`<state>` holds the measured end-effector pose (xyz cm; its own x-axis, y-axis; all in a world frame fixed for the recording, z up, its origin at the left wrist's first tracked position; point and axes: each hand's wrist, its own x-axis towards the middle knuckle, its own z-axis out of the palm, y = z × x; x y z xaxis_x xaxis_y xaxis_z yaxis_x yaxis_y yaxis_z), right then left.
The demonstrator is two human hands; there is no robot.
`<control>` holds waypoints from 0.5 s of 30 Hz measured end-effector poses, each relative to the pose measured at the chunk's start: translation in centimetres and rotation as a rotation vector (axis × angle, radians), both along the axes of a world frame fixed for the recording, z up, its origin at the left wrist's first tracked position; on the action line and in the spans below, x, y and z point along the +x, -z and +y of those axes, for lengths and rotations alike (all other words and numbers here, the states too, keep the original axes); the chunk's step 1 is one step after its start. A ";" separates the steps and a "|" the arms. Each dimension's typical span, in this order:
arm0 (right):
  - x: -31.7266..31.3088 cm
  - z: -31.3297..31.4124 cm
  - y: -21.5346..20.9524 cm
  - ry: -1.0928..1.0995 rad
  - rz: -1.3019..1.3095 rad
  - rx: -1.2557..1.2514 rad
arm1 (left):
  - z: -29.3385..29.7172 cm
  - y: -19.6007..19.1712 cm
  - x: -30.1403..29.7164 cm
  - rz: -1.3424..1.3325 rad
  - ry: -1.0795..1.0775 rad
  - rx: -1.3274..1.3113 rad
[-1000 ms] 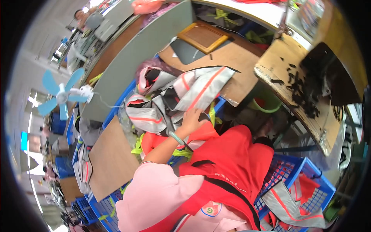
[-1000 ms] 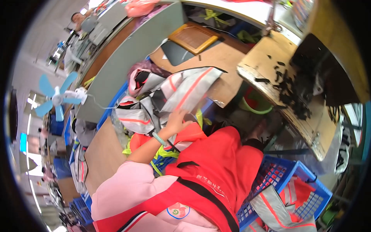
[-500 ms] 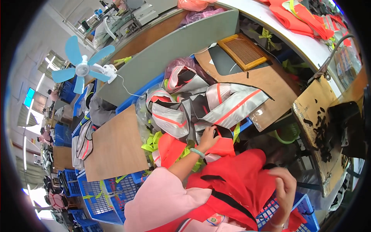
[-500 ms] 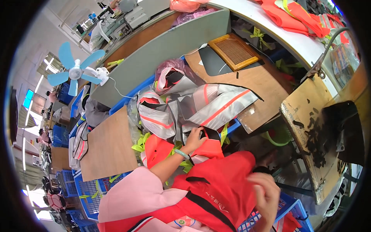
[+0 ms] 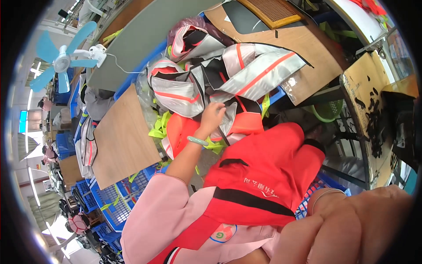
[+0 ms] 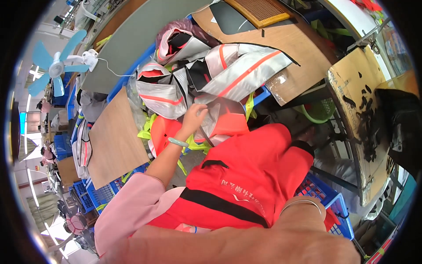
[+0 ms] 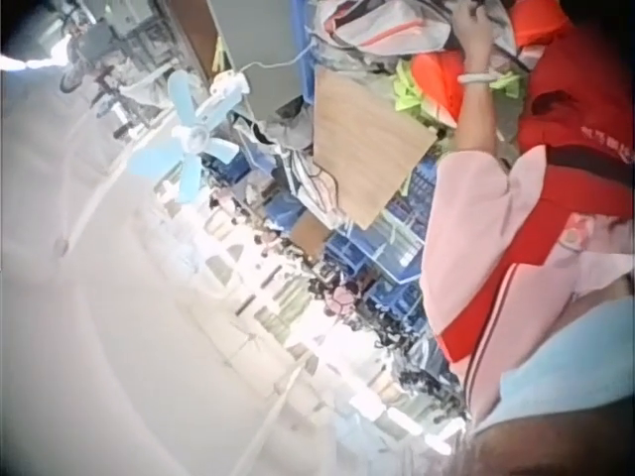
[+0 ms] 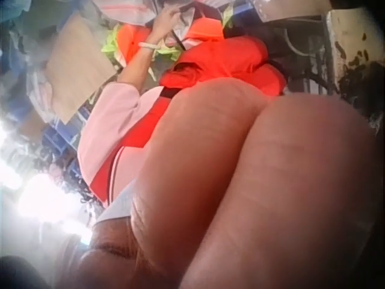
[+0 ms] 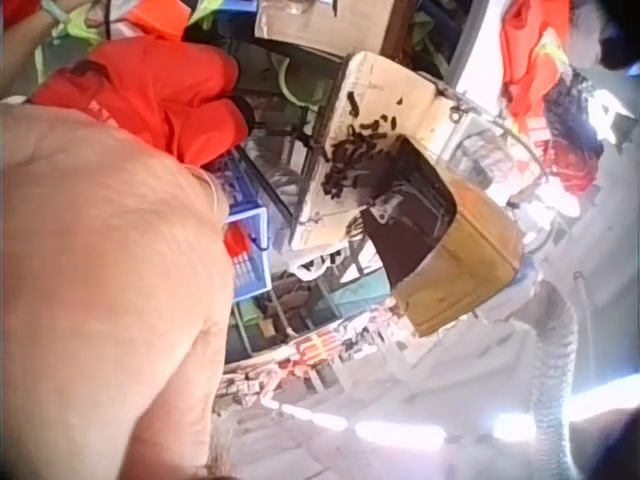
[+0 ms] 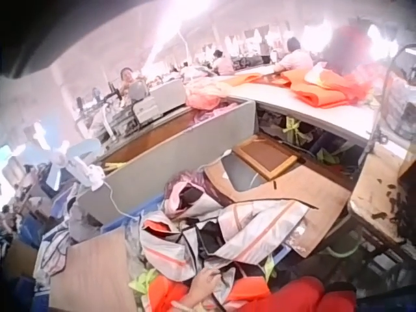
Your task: Assembling reflective safety vests using an industrial machine.
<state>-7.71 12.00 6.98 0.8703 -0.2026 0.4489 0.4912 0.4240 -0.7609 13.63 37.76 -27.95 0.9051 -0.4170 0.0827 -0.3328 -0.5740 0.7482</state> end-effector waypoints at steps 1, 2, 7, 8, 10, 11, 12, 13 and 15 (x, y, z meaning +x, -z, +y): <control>2.3 2.4 -0.8 0.006 0.012 -0.009 | 0.1 -0.4 -0.3 -0.003 0.000 0.019; 0.9 1.7 -0.9 0.014 0.022 -0.019 | 0.3 -0.6 -0.6 0.021 -0.015 0.018; -3.2 4.0 -1.2 0.036 0.028 -0.056 | 2.7 -0.6 -1.6 -0.137 -0.028 0.021; -4.2 4.1 -1.3 0.043 0.033 -0.060 | 3.3 -0.8 -1.6 -0.124 -0.031 0.027; -3.7 5.5 -1.7 0.063 0.032 -0.068 | 3.6 -1.5 -1.5 -0.121 -0.022 0.026; -4.7 5.9 -1.8 0.071 0.031 -0.071 | 3.6 -1.8 -1.6 -0.125 0.011 0.059; -3.3 7.0 -2.1 0.072 0.031 -0.071 | 4.1 -1.9 -1.7 -0.129 0.036 0.094; -5.2 6.7 -2.0 0.071 0.031 -0.071 | 4.5 -2.1 -1.8 -0.132 0.036 0.093; -7.5 6.3 -2.6 0.068 0.036 -0.070 | 5.2 -2.0 -1.8 -0.277 0.109 0.215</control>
